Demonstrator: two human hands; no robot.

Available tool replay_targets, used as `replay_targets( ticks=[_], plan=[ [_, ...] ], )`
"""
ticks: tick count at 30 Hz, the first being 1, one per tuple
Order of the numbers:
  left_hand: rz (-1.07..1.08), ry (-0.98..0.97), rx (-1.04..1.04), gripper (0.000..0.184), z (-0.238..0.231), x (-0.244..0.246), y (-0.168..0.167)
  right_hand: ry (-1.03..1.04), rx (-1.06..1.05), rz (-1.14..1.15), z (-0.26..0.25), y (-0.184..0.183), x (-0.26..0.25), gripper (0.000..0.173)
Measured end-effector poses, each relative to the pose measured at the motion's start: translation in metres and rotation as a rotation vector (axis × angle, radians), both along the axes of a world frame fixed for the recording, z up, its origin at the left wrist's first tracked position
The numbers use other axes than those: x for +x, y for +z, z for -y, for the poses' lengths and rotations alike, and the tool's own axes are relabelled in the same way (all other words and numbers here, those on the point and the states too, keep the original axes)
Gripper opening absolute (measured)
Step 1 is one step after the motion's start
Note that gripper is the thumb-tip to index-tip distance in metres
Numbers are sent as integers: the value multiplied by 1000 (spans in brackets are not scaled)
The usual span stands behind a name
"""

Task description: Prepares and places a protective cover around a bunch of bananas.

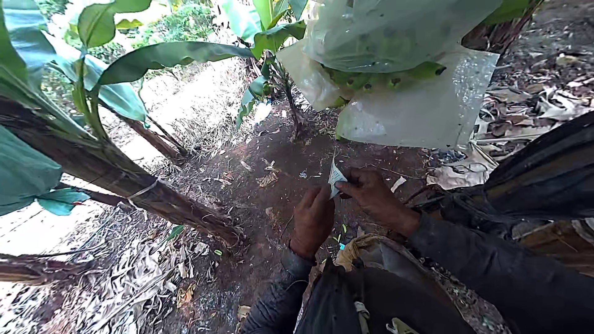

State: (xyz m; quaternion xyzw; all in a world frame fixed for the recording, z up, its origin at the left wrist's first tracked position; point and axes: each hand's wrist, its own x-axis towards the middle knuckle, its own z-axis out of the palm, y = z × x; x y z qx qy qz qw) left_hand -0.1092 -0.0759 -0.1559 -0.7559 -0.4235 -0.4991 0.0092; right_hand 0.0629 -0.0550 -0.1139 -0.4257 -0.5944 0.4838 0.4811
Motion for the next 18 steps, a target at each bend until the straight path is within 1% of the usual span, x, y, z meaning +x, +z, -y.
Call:
replay_targets(
  ticks=[2,3,4,5,6,8,9,10,11,12,14,16,17,18],
  plan=[
    [136,-136,-207,30,0,1,4,2,-37,-46,-6,-6,7,11],
    [213,-199,-328,37,-1,0,7,16,-44,-90,-9,-8,9,10],
    [278,-236,-419,44,-3,-2,8,40,-47,-137,-11,-9,11,9],
    [333,-253,-464,47,-5,-2,7,68,-50,-178,-12,-8,11,7],
    [377,-260,-482,43,-6,-2,6,94,-46,-195,-11,-7,10,7],
    [460,-293,-482,27,-9,0,5,124,-21,-159,-10,-5,9,7],
    [496,-308,-505,24,-12,-2,5,121,8,-109,-12,-5,10,8],
    [520,-301,-548,25,-17,-8,6,104,50,-28,-13,-5,12,9],
    [499,-252,-581,26,-24,-17,6,78,91,86,-15,-3,16,10],
    [423,-128,-573,27,-34,-30,7,41,121,233,-17,-1,21,11],
    [173,220,-524,30,-58,-62,13,-6,124,599,-21,7,31,15],
    [36,473,-453,36,-83,-102,22,6,9,932,-24,8,39,32],
    [12,552,-390,38,-94,-123,27,12,-53,1057,-27,5,41,35],
    [-3,589,-323,39,-100,-140,35,25,-115,1155,-29,2,42,41]
  ],
)
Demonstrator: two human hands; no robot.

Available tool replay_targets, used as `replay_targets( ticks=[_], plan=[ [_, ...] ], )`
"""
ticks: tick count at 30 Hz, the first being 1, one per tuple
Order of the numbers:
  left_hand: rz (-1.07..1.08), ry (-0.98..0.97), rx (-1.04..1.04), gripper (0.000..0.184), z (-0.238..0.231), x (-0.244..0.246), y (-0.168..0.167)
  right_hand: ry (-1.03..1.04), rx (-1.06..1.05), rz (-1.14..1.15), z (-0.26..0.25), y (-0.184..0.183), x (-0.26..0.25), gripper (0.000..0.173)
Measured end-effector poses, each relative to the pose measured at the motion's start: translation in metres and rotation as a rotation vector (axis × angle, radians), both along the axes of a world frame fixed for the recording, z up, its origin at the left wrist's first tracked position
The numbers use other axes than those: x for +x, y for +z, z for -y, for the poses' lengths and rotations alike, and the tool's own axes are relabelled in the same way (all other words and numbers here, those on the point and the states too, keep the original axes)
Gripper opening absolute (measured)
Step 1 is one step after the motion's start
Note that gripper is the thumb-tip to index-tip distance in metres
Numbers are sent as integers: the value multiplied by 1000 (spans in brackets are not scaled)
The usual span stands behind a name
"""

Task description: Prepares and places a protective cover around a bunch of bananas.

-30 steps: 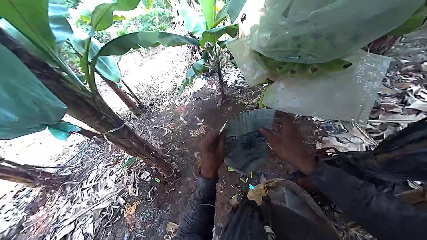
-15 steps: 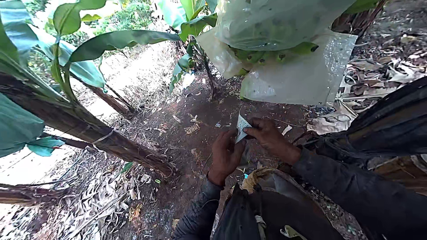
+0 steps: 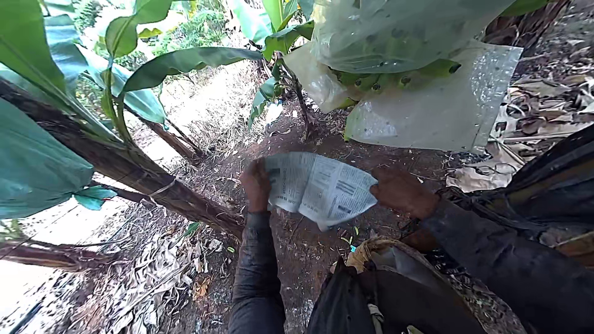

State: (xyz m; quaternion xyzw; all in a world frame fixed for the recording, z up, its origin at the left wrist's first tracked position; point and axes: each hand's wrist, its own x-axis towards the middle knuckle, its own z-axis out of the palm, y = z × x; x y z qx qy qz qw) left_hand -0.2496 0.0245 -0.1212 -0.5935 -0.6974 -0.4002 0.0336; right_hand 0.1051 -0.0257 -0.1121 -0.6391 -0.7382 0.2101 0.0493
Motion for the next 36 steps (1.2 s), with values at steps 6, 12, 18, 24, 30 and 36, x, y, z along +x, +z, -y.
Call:
replay_targets(
  ticks=[6,12,18,24,30,36],
  plan=[
    [-242,-482,222,20,16,-9,48,55,334,-31,7,0,-23,70],
    [-249,-993,126,13,46,61,66,289,365,-796,-11,15,-75,39],
    [-45,-773,-344,19,43,-6,32,125,393,-761,-33,10,-36,25],
    [361,-584,-142,12,61,-32,-6,-4,286,-648,-40,-1,-32,28],
    [487,-624,111,14,71,23,-15,-200,292,-370,-11,1,-55,91],
    [422,-595,193,9,73,81,-25,85,458,-615,16,1,-76,60]
  ],
)
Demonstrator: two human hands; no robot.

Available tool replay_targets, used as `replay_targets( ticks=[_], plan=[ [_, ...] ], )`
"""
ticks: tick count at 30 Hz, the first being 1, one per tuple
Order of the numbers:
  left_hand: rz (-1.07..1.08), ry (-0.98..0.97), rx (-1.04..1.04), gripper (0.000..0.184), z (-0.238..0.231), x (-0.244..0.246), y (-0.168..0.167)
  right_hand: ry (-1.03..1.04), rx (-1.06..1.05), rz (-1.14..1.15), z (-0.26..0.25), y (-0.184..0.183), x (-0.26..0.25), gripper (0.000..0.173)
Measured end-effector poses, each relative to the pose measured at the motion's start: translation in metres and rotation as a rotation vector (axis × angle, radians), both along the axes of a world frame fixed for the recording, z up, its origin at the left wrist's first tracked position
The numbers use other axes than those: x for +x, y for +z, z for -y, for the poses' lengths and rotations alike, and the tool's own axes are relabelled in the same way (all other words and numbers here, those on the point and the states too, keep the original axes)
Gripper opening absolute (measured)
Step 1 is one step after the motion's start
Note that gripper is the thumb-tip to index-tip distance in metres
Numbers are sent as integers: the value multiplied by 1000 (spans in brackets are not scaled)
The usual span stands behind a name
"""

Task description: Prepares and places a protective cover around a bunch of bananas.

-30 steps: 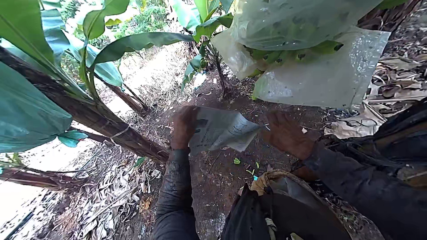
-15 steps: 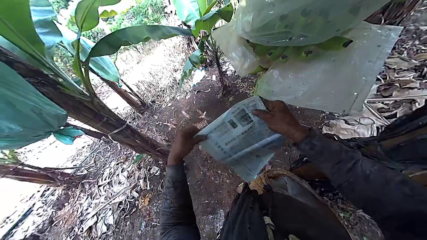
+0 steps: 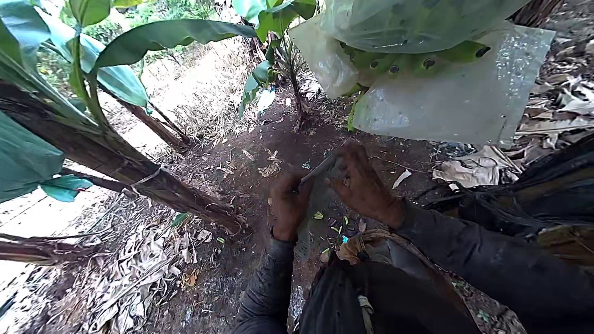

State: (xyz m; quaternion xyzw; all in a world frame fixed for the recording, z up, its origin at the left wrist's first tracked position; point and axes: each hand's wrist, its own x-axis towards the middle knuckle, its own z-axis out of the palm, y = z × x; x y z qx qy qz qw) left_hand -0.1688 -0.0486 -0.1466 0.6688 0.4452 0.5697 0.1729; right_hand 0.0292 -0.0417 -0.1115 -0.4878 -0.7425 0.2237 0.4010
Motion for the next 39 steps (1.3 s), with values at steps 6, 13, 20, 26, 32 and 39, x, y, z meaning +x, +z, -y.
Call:
replay_targets(
  ticks=[6,13,20,26,32,39],
  plan=[
    [122,-172,-124,14,3,17,5,342,-46,-83,-15,1,14,20],
    [220,-428,-291,16,5,-2,11,341,52,-96,-27,-4,22,14],
    [318,-518,-357,17,-2,-6,8,370,47,-126,-28,-2,24,13],
    [329,-573,-361,17,-4,-2,10,368,-7,-148,-30,-2,26,12],
    [280,-557,-367,20,-5,0,13,335,-35,-150,-30,2,28,12],
    [289,-568,-355,18,-6,2,9,311,-23,-126,-32,2,31,13]
  ],
)
